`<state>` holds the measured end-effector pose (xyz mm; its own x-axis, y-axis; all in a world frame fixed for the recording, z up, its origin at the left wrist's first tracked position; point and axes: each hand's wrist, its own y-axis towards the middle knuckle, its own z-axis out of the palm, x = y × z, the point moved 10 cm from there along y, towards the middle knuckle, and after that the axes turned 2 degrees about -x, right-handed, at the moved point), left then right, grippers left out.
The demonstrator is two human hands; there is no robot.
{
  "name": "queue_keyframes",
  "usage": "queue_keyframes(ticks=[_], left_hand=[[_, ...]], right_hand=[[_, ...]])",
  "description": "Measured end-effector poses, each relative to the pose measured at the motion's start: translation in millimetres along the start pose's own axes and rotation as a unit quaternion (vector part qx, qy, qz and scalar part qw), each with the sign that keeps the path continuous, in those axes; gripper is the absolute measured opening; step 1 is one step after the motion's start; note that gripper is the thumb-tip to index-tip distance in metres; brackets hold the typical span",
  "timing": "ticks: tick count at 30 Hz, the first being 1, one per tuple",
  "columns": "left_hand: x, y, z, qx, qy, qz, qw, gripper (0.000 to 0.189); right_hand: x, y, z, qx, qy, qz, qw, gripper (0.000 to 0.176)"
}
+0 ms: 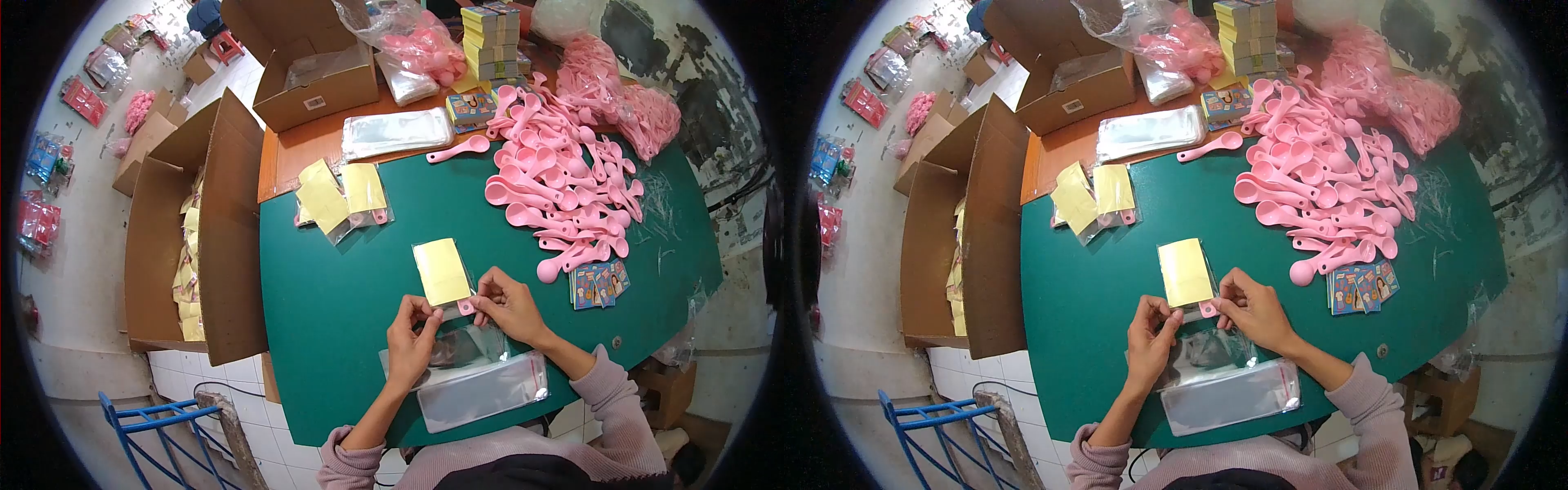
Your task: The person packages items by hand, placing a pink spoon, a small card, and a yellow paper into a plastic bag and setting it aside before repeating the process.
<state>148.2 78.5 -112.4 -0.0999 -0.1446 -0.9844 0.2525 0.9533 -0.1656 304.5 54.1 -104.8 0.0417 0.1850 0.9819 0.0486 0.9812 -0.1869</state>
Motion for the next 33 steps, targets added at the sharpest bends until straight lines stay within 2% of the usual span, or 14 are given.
queue_keyframes(ticks=[6,8,9,12,14,15,17,20,21,24,27,30,32,33], left_hand=[[-11,0,7,0.025,0.047,-0.006,0.999,0.027],[-31,0,6,0.027,0.123,0.069,0.99,0.04],[-41,1,0,0.01,0.132,0.097,0.987,0.042],[-65,14,-32,-0.022,0.118,0.126,0.985,0.045],[-90,15,-59,-0.124,0.306,0.219,0.918,0.048],[-99,8,-60,-0.18,0.424,0.247,0.852,0.042],[-90,6,-36,-0.091,0.392,0.264,0.877,0.041],[-55,-17,37,0.163,0.351,0.161,0.908,0.036],[-56,-26,49,0.132,0.383,0.245,0.881,0.035],[-39,-24,58,0.17,0.339,0.199,0.903,0.029],[-49,-24,53,0.131,0.386,0.268,0.873,0.027],[-54,-19,47,0.125,0.363,0.263,0.885,0.027],[-57,-16,42,0.123,0.324,0.251,0.904,0.026],[-50,-11,40,0.141,0.281,0.198,0.929,0.025]], right_hand=[[5,-1,2,0.019,-0.019,0.015,1.0,0.028],[7,-4,-2,0.029,-0.022,0.019,0.999,0.033],[24,-6,-10,0.025,-0.143,-0.054,0.988,0.03],[72,-22,-48,-0.051,-0.491,-0.198,0.847,0.029],[77,-32,-103,-0.145,-0.61,-0.133,0.767,0.028],[77,-38,-116,-0.148,-0.61,-0.134,0.767,0.028],[82,-48,-141,-0.194,-0.66,-0.102,0.718,0.026],[79,-45,-125,-0.115,-0.589,-0.164,0.783,0.026],[78,-43,-125,-0.116,-0.591,-0.164,0.781,0.026],[69,-35,-121,-0.096,-0.592,-0.148,0.787,0.029],[81,-35,-111,-0.108,-0.612,-0.208,0.756,0.031],[115,-56,-98,-0.19,-0.5,-0.273,0.799,0.028],[121,-72,-100,-0.256,-0.154,-0.266,0.917,0.029],[125,-76,-90,-0.268,-0.105,-0.295,0.911,0.029]])
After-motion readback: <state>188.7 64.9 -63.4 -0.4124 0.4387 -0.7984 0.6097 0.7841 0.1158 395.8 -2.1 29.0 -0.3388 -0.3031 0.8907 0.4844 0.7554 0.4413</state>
